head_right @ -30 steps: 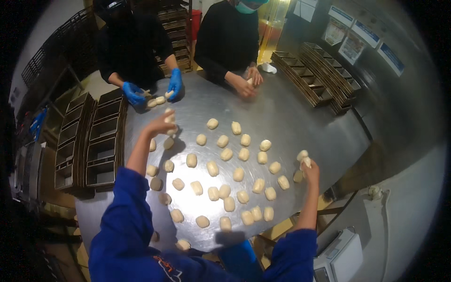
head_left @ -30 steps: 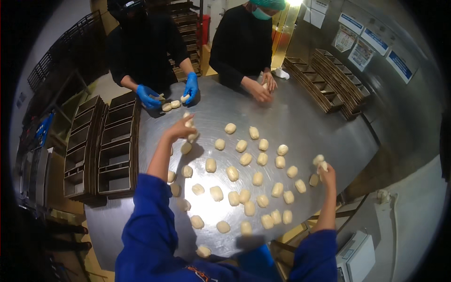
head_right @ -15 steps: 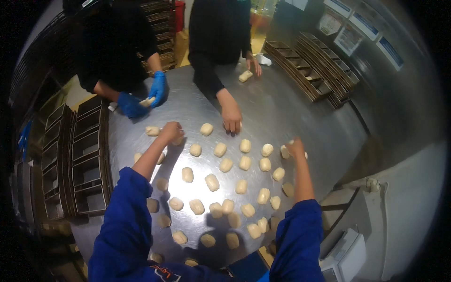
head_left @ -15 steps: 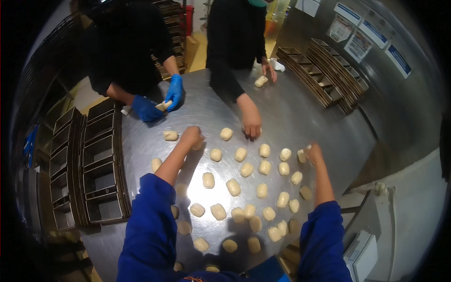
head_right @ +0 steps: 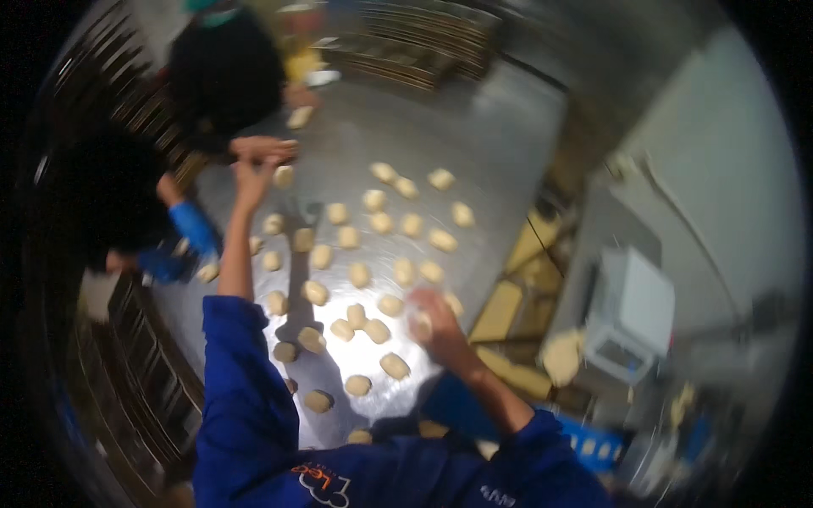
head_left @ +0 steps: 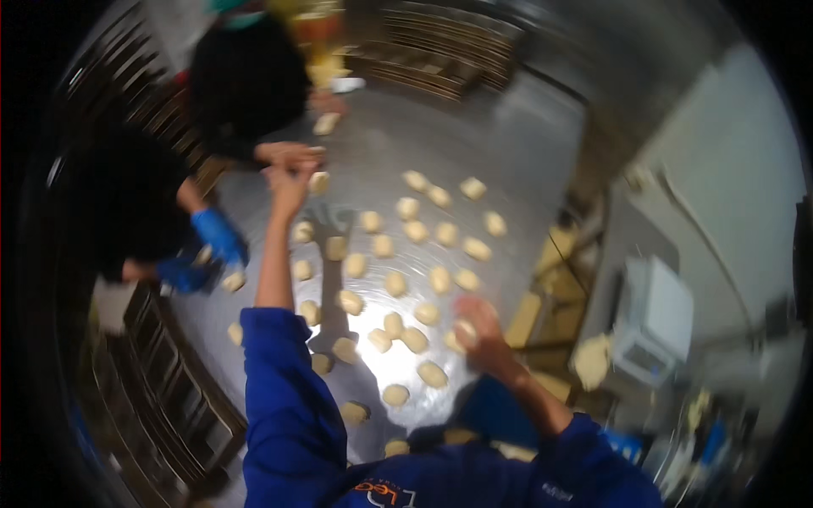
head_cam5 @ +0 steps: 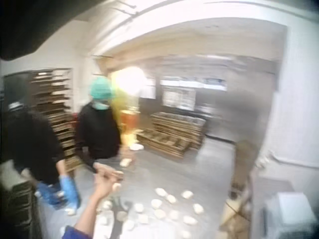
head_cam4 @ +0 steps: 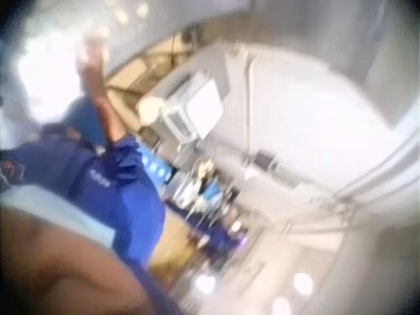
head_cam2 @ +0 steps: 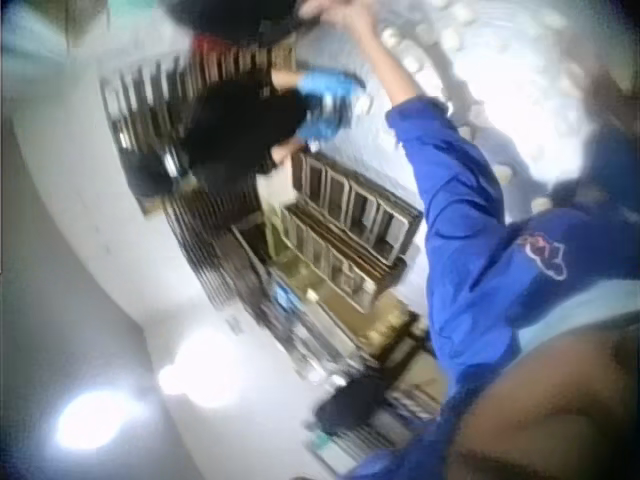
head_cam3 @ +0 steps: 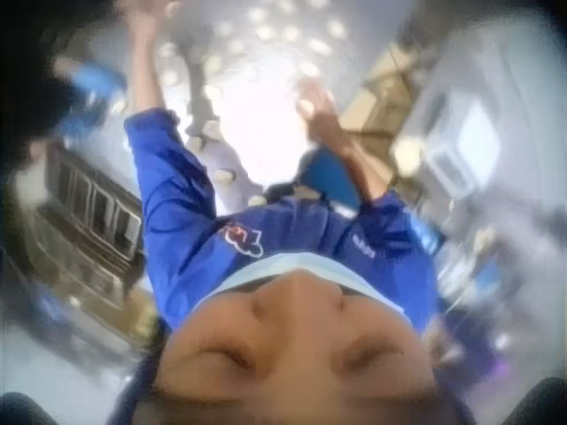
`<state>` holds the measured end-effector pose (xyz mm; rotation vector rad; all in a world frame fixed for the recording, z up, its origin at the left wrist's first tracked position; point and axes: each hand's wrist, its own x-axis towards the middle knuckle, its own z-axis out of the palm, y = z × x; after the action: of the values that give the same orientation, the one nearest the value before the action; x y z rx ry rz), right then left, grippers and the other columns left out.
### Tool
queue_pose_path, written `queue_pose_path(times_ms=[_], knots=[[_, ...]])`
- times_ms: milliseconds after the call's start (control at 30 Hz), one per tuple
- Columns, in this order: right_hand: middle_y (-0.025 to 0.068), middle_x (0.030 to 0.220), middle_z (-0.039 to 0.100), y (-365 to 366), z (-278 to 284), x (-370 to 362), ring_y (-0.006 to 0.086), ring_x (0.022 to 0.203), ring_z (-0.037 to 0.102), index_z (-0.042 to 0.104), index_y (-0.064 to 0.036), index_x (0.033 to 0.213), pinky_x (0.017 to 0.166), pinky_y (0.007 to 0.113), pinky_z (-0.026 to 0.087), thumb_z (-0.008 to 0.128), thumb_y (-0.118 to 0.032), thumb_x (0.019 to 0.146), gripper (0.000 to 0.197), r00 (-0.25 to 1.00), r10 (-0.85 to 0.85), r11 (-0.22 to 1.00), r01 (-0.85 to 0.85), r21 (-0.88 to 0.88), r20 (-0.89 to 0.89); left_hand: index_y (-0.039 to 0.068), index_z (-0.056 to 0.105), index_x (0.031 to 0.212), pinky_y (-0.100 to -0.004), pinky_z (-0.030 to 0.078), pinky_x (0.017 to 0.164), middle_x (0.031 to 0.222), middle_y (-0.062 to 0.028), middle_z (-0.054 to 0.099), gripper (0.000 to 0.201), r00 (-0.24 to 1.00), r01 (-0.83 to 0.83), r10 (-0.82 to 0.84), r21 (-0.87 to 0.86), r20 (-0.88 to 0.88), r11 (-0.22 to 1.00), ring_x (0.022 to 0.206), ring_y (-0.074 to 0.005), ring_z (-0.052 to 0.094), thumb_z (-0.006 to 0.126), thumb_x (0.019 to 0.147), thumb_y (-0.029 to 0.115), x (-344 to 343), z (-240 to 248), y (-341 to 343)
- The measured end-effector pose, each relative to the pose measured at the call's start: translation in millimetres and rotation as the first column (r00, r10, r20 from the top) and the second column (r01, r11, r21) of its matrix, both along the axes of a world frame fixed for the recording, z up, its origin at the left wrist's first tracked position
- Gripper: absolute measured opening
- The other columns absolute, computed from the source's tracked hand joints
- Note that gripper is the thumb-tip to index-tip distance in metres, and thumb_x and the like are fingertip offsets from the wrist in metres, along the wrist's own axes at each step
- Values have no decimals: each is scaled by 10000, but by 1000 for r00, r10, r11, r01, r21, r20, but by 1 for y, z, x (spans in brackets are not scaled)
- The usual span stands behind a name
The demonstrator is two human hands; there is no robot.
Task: The person portions dough by hand, weighing individual pieces on a digital scale and placing them onto a conveyor belt. The person also arranges the dough pieces on a metal table and places them into baking trays.
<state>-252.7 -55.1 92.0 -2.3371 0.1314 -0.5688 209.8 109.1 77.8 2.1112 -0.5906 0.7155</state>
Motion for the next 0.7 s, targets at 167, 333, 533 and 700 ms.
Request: queue_pose_path(times_ms=[167, 333, 533, 700], knots=[[111, 1101, 564, 22, -87, -272, 303, 1030, 541, 598, -106, 1058, 872, 399, 440, 595, -92, 756, 302, 884, -128, 990, 140, -6, -449, -18, 484, 1214, -318, 409, 900, 1110, -129, 552, 399, 899, 380, -433, -379, -62, 844, 1002, -204, 528, 570, 871, 167, -134, 24, -71], [152, 1169, 537, -22, -146, -472, 329, 1052, 529, 568, -127, 1160, 877, 411, 446, 589, -105, 730, 431, 393, -748, 619, 704, -349, -535, 13, 263, 1368, -387, 278, 1059, 1335, -164, 370, 563, 641, 635, -722, -349, -261, 690, 1258, -260, 363, 544, 895, 135, -439, -5, -123], [135, 1164, 546, -45, -143, -505, 345, 1081, 523, 586, -178, 1137, 907, 425, 430, 626, -199, 735, 405, 792, -560, 796, 432, -425, -244, 16, 420, 1244, -372, 383, 973, 1190, -147, 486, 445, 101, 942, -858, -228, -504, 245, 1144, -270, 480, 565, 824, 50, -685, -31, -172], [102, 1078, 585, -38, -211, -490, 307, 996, 569, 579, -123, 1096, 843, 391, 471, 613, -183, 768, 335, 800, -511, 855, 509, -97, -313, 21, 454, 1226, -370, 455, 853, 1158, -188, 518, 431, 38, 999, -746, 15, -665, 38, 1065, -308, 532, 560, 809, 40, -785, -85, -189]])
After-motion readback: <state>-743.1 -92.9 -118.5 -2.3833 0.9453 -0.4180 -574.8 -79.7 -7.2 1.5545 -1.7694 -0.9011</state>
